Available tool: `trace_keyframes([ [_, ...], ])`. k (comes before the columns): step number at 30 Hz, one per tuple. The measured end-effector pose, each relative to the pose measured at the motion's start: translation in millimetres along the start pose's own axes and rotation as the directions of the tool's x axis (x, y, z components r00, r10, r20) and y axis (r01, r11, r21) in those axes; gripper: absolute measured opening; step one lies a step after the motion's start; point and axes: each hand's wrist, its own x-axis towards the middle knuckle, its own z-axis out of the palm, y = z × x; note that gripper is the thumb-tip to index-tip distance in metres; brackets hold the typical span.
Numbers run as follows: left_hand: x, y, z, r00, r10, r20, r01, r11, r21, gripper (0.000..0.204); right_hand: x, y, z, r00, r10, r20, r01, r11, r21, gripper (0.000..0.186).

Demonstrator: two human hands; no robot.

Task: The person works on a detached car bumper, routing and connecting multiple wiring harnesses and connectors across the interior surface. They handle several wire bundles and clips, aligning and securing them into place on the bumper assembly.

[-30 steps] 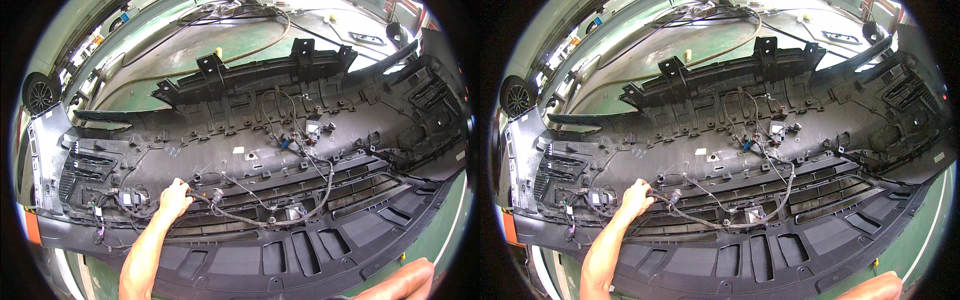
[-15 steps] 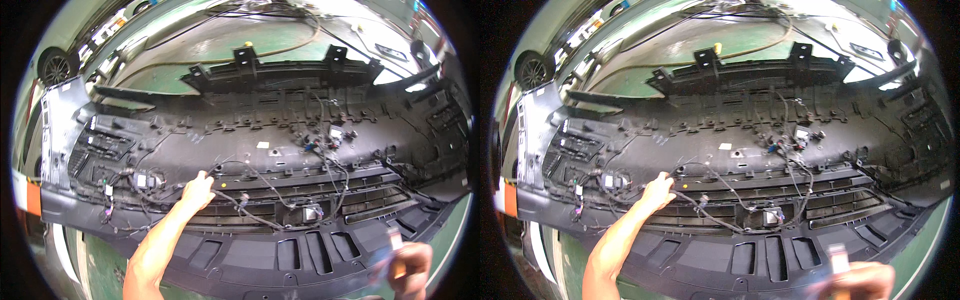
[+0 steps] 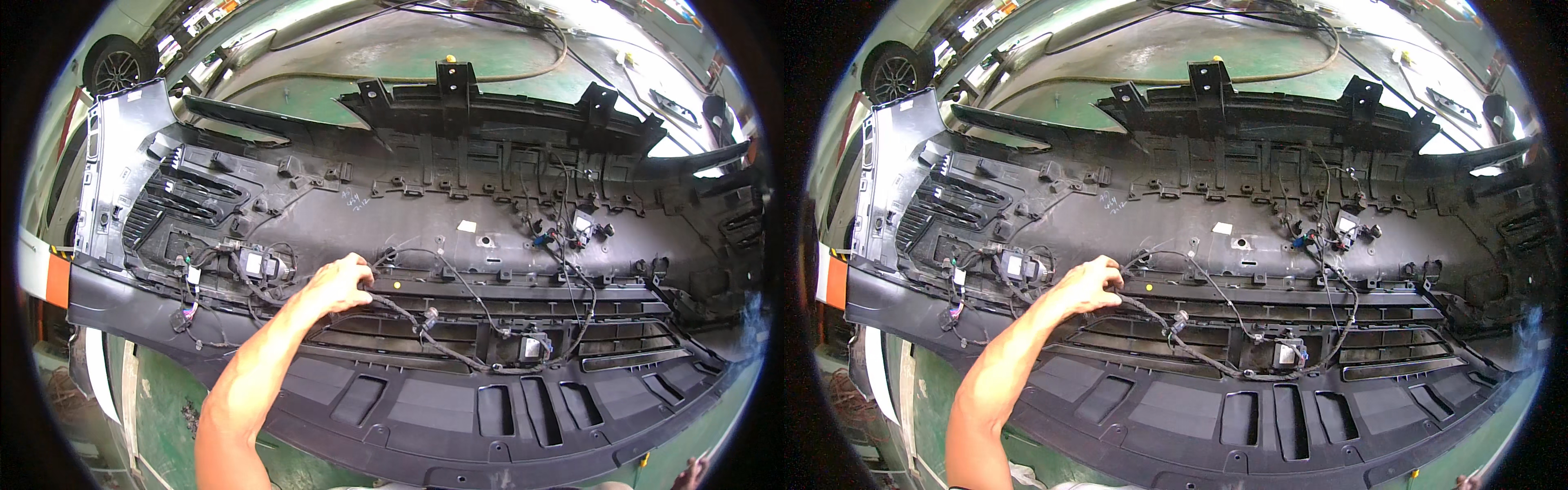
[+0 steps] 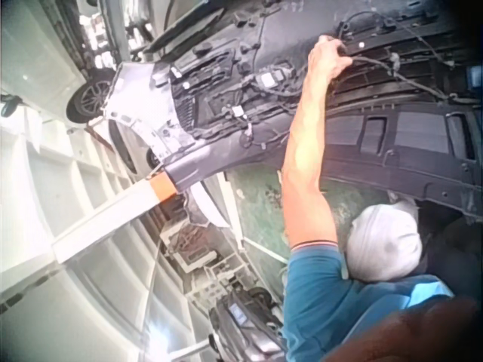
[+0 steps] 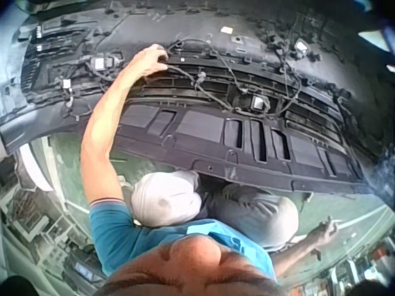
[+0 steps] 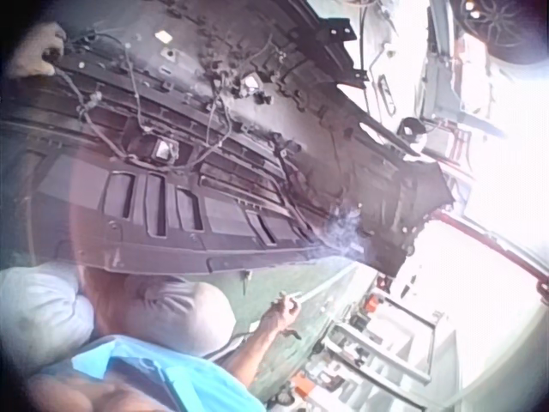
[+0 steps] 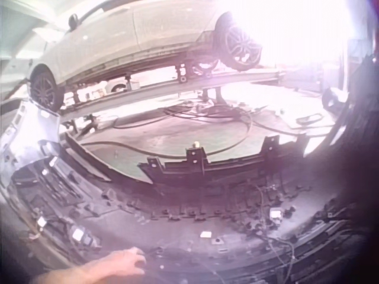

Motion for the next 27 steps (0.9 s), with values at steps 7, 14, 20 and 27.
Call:
trace_keyframes([
  [7, -24, -21, -28, 0.992, -0.105, -0.063, 0.11, 0.991, 0.072, 0.042, -6, 119, -44, 0.915, 0.377, -0.144, -0.4, 0.894, -0.203, 0.017],
  [14, -51, -21, -38, 0.985, -0.161, 0.06, 0.147, 0.97, 0.194, 0.04, 29, 152, -53, 0.999, 0.027, -0.033, -0.037, 0.927, -0.374, 0.021],
  [20, -57, -22, -35, 0.967, -0.222, 0.123, 0.193, 0.958, 0.211, 0.043, 110, 116, -33, 0.984, -0.021, -0.175, 0.047, 0.988, 0.148, 0.029],
  [27, -56, -17, -26, 0.99, -0.123, 0.076, 0.102, 0.966, 0.237, 0.039, 59, -33, 76, 0.954, -0.276, -0.119, 0.295, 0.935, 0.195, 0.025],
])
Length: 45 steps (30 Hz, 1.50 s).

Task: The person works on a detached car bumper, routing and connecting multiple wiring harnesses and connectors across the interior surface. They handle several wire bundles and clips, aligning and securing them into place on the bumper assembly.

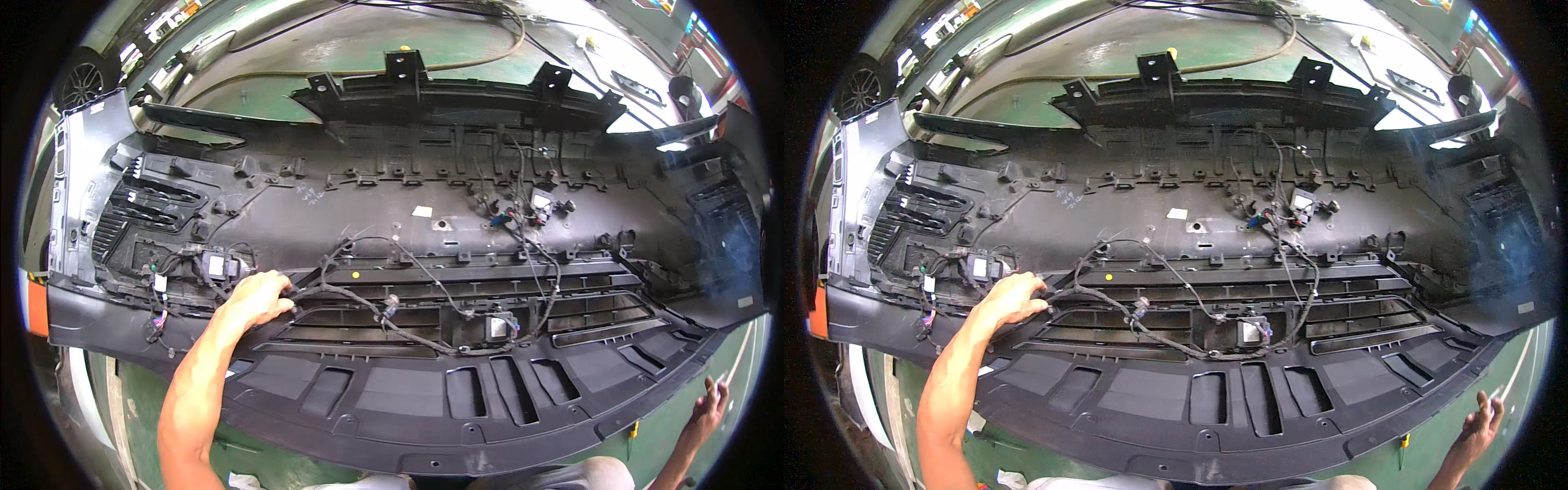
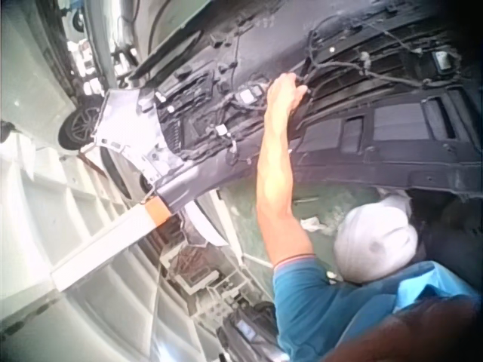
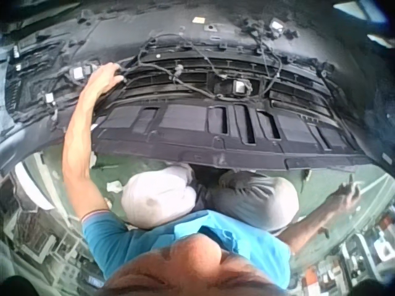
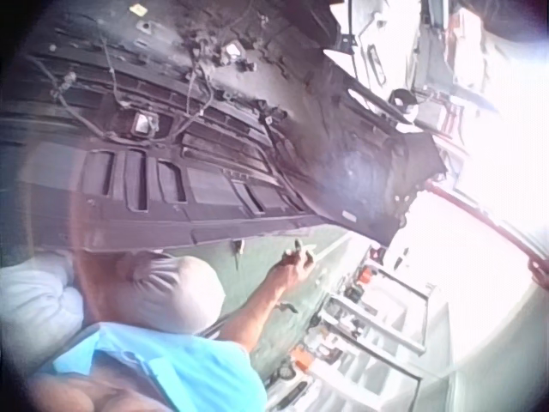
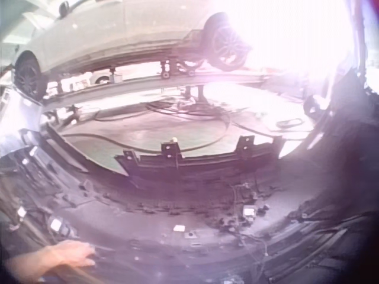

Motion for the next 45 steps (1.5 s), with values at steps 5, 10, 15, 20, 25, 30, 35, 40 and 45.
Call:
trace_keyframes([
  [5, 1, 11, 4, 1.0, 0.006, 0.026, -0.005, 1.0, -0.006, 0.037, -29, -44, 82, 0.99, -0.076, 0.116, 0.06, 0.989, 0.135, 0.023],
  [10, -1, 21, 5, 0.995, 0.091, -0.031, -0.092, 0.995, -0.037, 0.038, -53, -72, 125, 0.982, -0.084, 0.168, 0.055, 0.984, 0.17, 0.022],
  [15, 7, 64, 16, 0.945, 0.317, -0.077, -0.316, 0.949, 0.026, 0.037, -67, -89, 152, 0.974, -0.066, 0.216, 0.027, 0.984, 0.178, 0.019],
  [20, 17, 118, 32, 0.783, 0.613, -0.108, -0.606, 0.79, 0.09, 0.038, -79, -92, 171, 0.957, -0.071, 0.282, 0.009, 0.976, 0.217, 0.015],
  [25, 35, 168, 48, 0.732, 0.681, 0.013, -0.681, 0.732, 0.033, 0.032, -88, -97, 184, 0.949, -0.048, 0.312, -0.024, 0.975, 0.222, 0.015],
  [30, 44, 221, 72, 0.766, 0.593, 0.249, -0.582, 0.804, -0.122, 0.041, -92, -101, 195, 0.937, -0.031, 0.349, -0.058, 0.968, 0.244, 0.013],
  [35, 54, 236, 81, 0.771, 0.585, 0.252, -0.595, 0.803, -0.042, 0.042, -95, -101, 201, 0.913, -0.04, 0.405, -0.075, 0.961, 0.264, 0.011],
  [40, 49, 240, 58, 0.755, 0.601, 0.262, -0.552, 0.798, -0.239, 0.052, -96, -100, 202, 0.911, -0.004, 0.411, -0.119, 0.955, 0.273, 0.01],
  [45, 32, 247, 0, 0.798, 0.573, 0.188, -0.496, 0.8, -0.338, 0.049, -96, -101, 204, 0.901, -0.017, 0.433, -0.116, 0.953, 0.28, 0.01],
])
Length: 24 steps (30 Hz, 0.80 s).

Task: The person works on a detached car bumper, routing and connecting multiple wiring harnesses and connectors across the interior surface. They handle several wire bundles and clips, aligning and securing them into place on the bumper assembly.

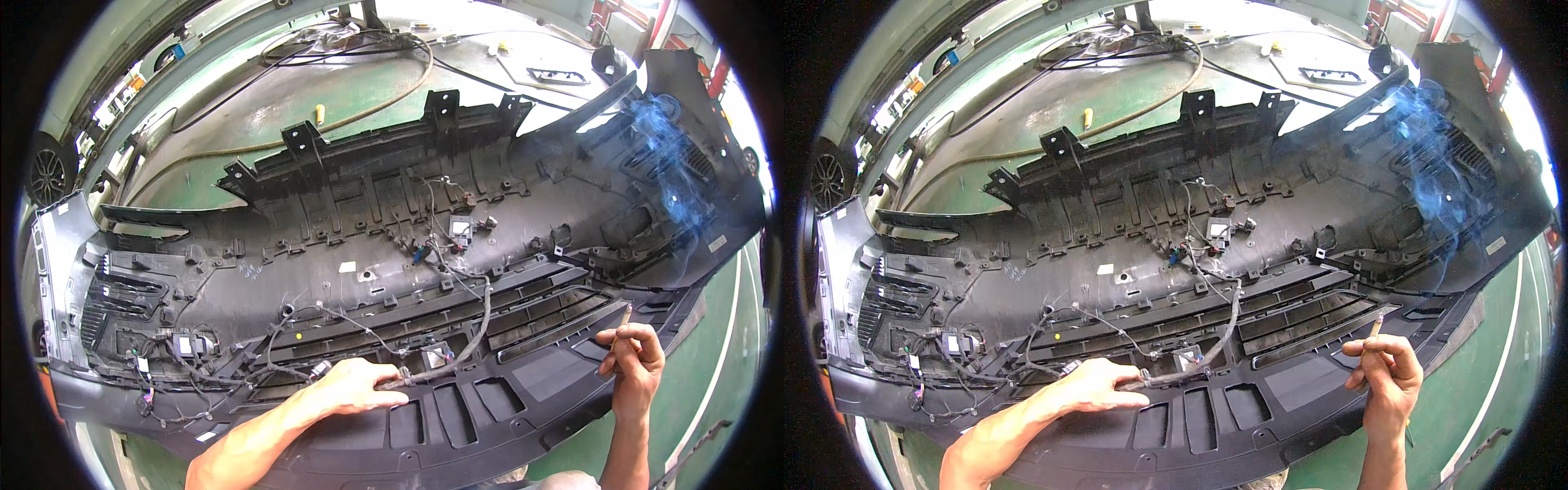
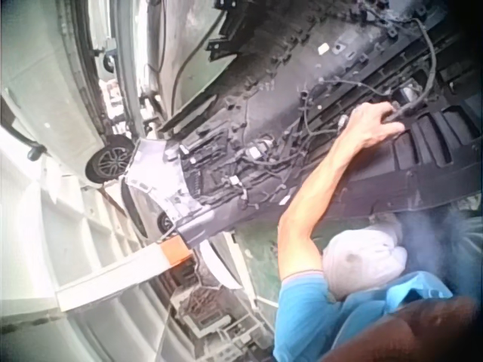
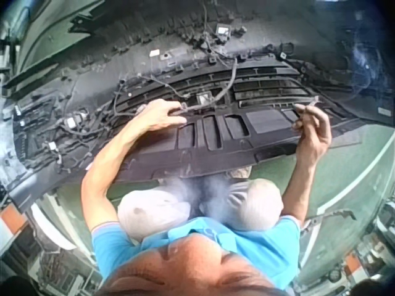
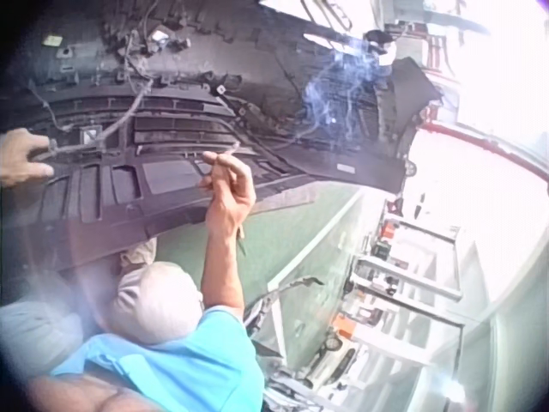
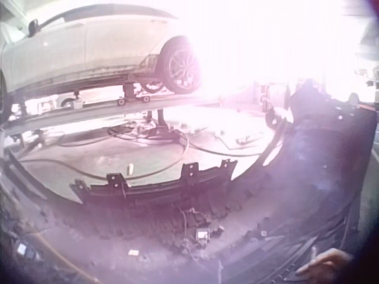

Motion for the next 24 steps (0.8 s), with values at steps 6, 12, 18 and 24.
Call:
trace_keyframes([
  [6, -45, 41, -60, 0.927, -0.029, -0.374, -0.115, 0.928, -0.355, 0.028, 1, -2, 3, 0.999, 0.001, 0.036, -0.001, 1.0, -0.008, 0.012],
  [12, -104, 32, -102, 0.592, -0.134, -0.795, -0.473, 0.741, -0.477, 0.033, 1, -4, 4, 0.998, 0.028, 0.058, -0.027, 1.0, -0.013, 0.014],
  [18, -149, -7, -129, 0.216, -0.183, -0.959, -0.684, 0.672, -0.282, 0.042, 1, -4, 4, 0.994, 0.044, 0.098, -0.043, 0.999, -0.011, 0.015],
  [24, -195, -40, -148, 0.015, -0.441, -0.898, -0.748, 0.59, -0.302, 0.042, 0, -5, 6, 0.983, 0.069, 0.17, -0.064, 0.997, -0.035, 0.017],
])
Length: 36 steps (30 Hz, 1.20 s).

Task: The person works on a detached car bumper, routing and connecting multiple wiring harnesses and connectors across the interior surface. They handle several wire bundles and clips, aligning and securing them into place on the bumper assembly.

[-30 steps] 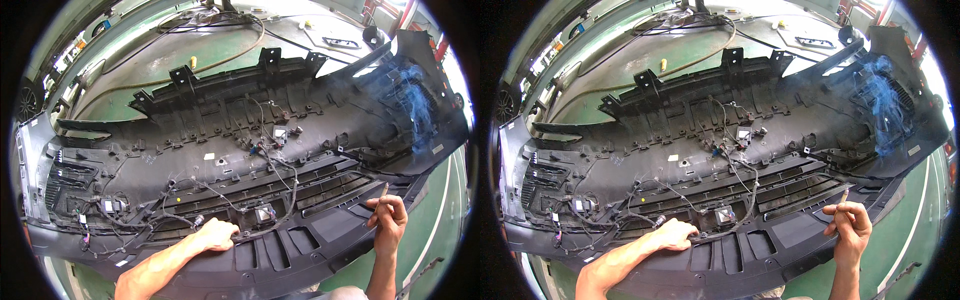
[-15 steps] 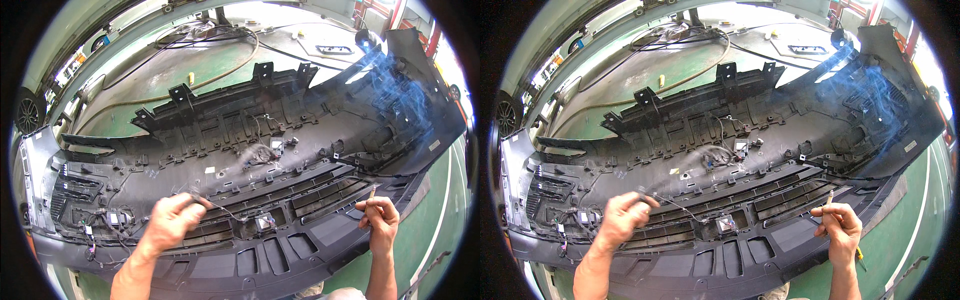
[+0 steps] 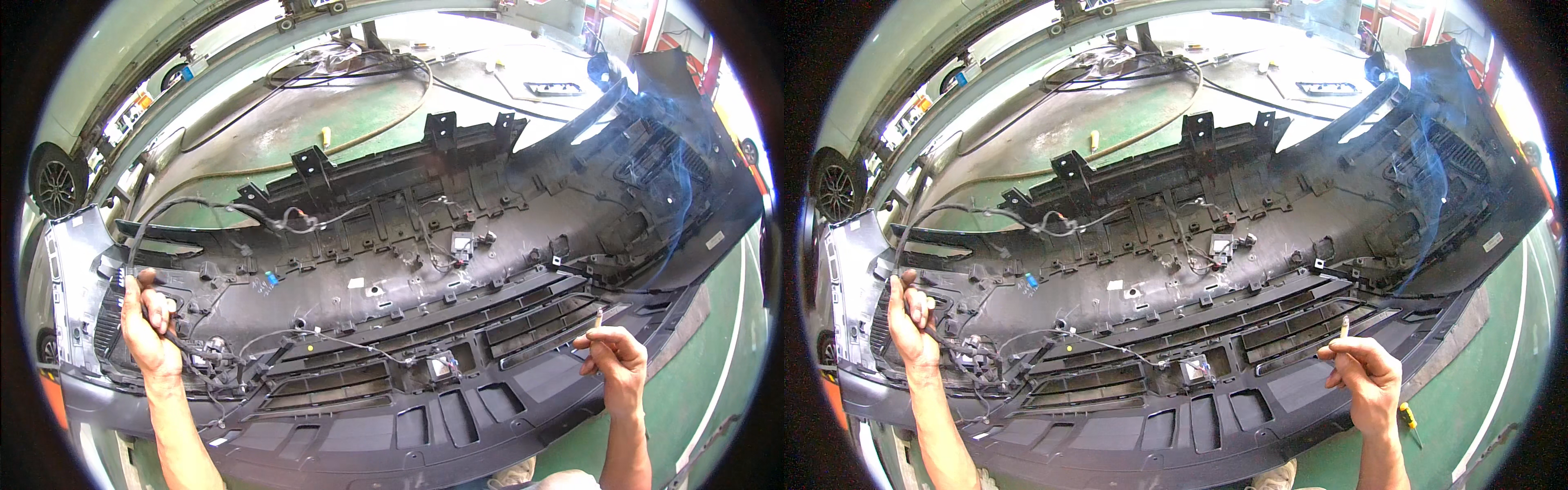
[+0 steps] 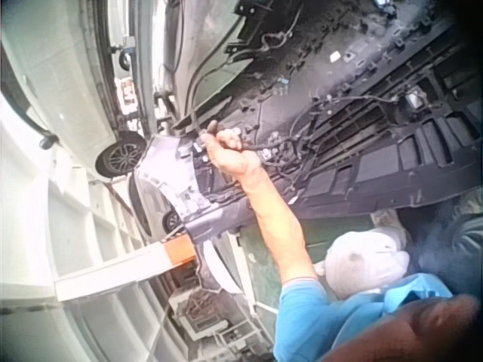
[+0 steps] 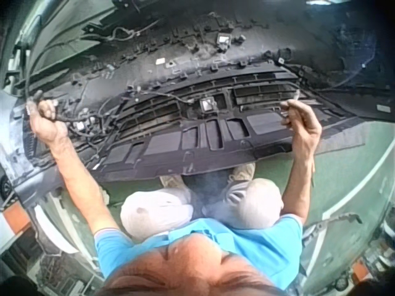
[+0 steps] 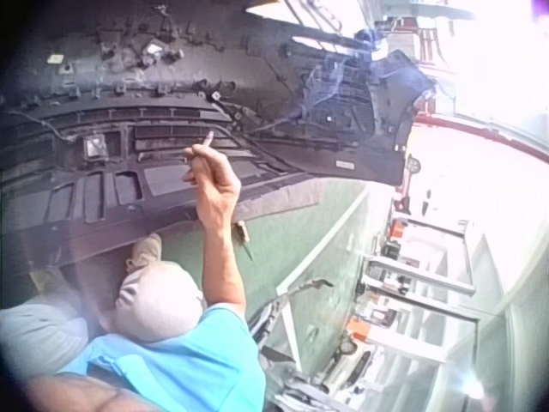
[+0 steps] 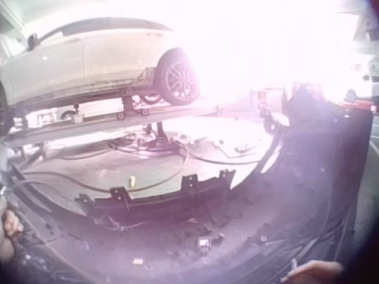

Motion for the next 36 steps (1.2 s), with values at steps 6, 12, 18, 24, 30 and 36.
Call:
trace_keyframes([
  [6, 13, 18, -33, 0.99, 0.063, -0.13, -0.067, 0.997, -0.029, 0.041, 2, -9, 8, 0.997, 0.008, 0.076, -0.01, 1.0, 0.027, 0.02],
  [12, 1, 6, -31, 0.99, 0.003, -0.143, 0.01, 0.996, 0.09, 0.043, 3, -12, 23, 0.968, 0.036, 0.248, -0.031, 0.999, -0.024, 0.021],
  [18, -19, -26, -15, 0.979, -0.063, -0.196, 0.101, 0.977, 0.19, 0.045, 9, -33, 47, 0.87, -0.047, 0.49, 0.184, 0.954, -0.236, 0.034],
  [24, -40, -43, -11, 0.987, -0.13, -0.098, 0.141, 0.983, 0.115, 0.041, 3, -81, 77, 0.828, 0.049, 0.559, 0.116, 0.96, -0.256, 0.022],
  [30, -52, -48, -19, 0.969, -0.225, -0.1, 0.229, 0.973, 0.039, 0.044, 4, -102, 106, 0.73, 0.022, 0.683, 0.205, 0.946, -0.25, 0.021],
  [36, -64, -61, -23, 0.928, -0.34, -0.151, 0.338, 0.94, -0.04, 0.039, 16, -125, 167, 0.64, -0.085, 0.764, 0.379, 0.9, -0.217, 0.025],
])
